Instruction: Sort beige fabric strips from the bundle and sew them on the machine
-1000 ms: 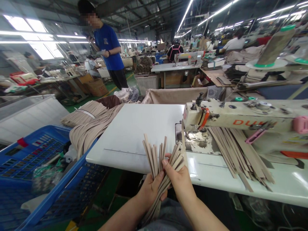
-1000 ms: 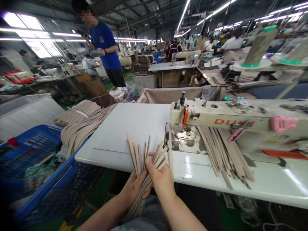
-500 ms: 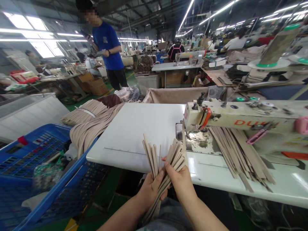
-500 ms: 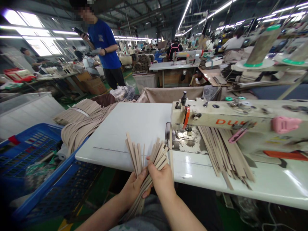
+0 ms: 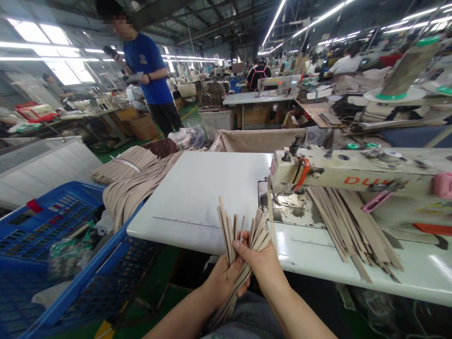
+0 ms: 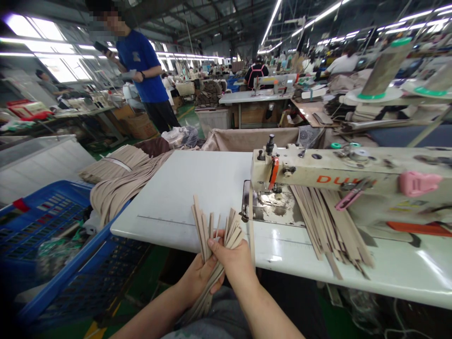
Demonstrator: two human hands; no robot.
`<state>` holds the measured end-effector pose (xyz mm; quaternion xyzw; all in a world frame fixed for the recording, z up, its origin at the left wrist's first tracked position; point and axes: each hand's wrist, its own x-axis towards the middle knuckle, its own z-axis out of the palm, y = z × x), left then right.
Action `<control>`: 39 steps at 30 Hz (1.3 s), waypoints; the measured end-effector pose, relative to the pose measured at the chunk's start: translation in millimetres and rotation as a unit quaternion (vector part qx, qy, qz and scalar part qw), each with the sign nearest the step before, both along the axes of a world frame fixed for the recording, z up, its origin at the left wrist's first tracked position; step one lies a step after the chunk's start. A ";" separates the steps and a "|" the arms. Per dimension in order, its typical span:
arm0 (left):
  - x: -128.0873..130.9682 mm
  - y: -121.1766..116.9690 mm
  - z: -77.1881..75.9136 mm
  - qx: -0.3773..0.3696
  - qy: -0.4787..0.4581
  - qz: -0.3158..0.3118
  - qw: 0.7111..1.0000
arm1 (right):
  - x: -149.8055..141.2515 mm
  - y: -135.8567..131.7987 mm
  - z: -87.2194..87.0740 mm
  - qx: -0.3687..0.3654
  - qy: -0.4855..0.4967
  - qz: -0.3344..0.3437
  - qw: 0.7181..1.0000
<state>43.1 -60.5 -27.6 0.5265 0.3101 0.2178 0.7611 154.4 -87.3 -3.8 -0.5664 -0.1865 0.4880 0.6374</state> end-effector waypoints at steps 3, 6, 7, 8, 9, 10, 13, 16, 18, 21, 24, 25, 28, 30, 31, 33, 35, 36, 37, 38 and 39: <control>0.3 -0.3 -1.7 0.001 -0.007 0.003 1.000 | 0.6 -1.7 1.6 -0.001 -0.013 -0.008 1.000; -0.4 -0.4 -8.0 0.008 -0.014 0.016 1.000 | 1.4 -3.7 1.0 0.005 -0.030 -0.003 1.000; -0.7 -0.3 -10.7 0.013 -0.016 0.020 1.000 | 1.6 -4.3 0.3 0.007 -0.038 -0.003 0.999; -1.0 0.0 -13.3 0.020 -0.020 0.023 0.999 | 1.9 -5.0 -0.4 0.010 -0.049 -0.006 0.999; -1.3 0.3 -15.6 0.027 -0.022 0.021 0.999 | 2.2 -5.5 -1.0 0.013 -0.058 -0.011 0.998; -1.5 0.7 -17.2 0.033 -0.025 0.019 0.999 | 2.5 -6.0 -1.2 0.018 -0.066 -0.015 0.998; -1.6 2.2 -17.3 0.036 -0.036 0.006 0.999 | 3.0 -6.0 1.1 0.033 -0.072 -0.015 0.997; -1.0 3.0 -12.9 0.027 -0.026 0.002 0.999 | 3.3 -3.7 5.9 0.040 -0.052 -0.002 0.998; -0.4 2.9 -10.8 0.023 -0.014 -0.002 1.000 | 3.6 -1.4 8.1 0.040 -0.034 0.014 0.999; 0.4 2.4 -10.4 0.016 -0.018 -0.011 1.000 | 4.0 1.2 8.5 0.029 -0.025 0.028 0.999; 0.8 1.9 -10.5 0.009 -0.034 -0.006 0.999 | 3.4 1.4 7.6 0.018 -0.029 0.015 0.999; 0.7 1.9 -10.2 0.010 -0.034 -0.004 0.999 | 3.0 1.1 7.5 0.018 -0.032 0.008 0.999; 0.0 2.3 -9.0 0.008 -0.014 -0.007 1.000 | 2.1 0.2 7.8 0.020 -0.042 -0.004 0.999; -0.6 3.0 -9.2 0.003 -0.012 -0.009 1.000 | 2.0 0.1 8.0 0.021 -0.048 -0.009 0.999; -0.8 3.3 -9.8 0.003 -0.017 -0.009 1.000 | 2.0 0.2 8.0 0.021 -0.049 -0.010 0.999; -0.8 3.9 -11.3 0.008 -0.028 -0.010 1.000 | 2.5 0.5 7.8 0.021 -0.044 -0.004 0.999; -0.5 3.9 -12.5 0.014 -0.028 -0.009 0.999 | 3.2 0.9 7.0 0.020 -0.041 0.010 0.999; -0.2 3.7 -12.8 0.015 -0.024 -0.008 1.000 | 3.6 1.1 6.3 0.018 -0.042 0.015 0.999; 0.1 3.3 -12.9 0.013 -0.021 -0.006 1.000 | 3.9 1.4 5.5 0.016 -0.046 0.018 0.999; 0.3 2.9 -12.8 0.010 -0.019 -0.002 1.000 | 4.1 1.7 4.5 0.013 -0.051 0.019 0.998; 0.5 2.5 -12.8 0.007 -0.019 0.000 1.000 | 4.1 2.0 3.3 0.011 -0.055 0.017 0.998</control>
